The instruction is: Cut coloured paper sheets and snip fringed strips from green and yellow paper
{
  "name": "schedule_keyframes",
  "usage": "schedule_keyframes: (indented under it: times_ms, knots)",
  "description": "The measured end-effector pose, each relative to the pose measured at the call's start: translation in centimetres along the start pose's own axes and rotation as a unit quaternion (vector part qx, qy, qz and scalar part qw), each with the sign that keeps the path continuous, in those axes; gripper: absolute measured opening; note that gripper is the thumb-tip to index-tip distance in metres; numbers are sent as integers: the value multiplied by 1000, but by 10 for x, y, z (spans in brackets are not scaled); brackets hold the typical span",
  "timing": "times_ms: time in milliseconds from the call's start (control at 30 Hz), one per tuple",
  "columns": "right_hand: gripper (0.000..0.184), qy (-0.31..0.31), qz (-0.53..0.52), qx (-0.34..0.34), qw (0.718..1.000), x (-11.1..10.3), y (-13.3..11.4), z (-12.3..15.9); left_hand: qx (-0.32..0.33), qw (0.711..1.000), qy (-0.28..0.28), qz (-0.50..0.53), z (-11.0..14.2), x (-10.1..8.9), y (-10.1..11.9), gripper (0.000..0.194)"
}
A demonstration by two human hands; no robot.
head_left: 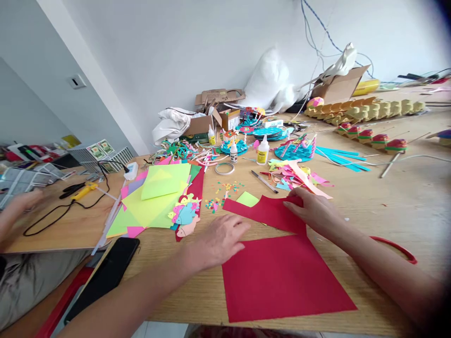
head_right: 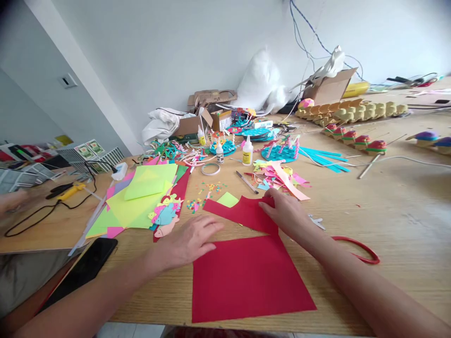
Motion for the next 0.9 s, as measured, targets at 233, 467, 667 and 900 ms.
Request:
schedule_keyframes:
  times_ms: [233,467,667,900]
  knots:
    - [14,-171,81,-152,970,6,-37,43,-69,995,-48,49,26,17,-5,50]
    - [47,-236,84,-211,945,35,-49,55,-64,994,-76,36,15,25,2,53]
    - [31,-270,113,-203,934,30,-60,47,-50,991,-109,53,9,26,2,41]
    - [12,-285,33,-224,931,15,-64,53,-37,977,-105,184,24,-2,-1,13]
Point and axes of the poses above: each hand's wrist, its own z-axis away from the middle knuckle, its own x-axis out of the palm, y = z × x, the point moved 4 cm from there along -z, towards the middle knuckle, and after that the axes turned 15 degrees about -y, right-handed, at the moved point
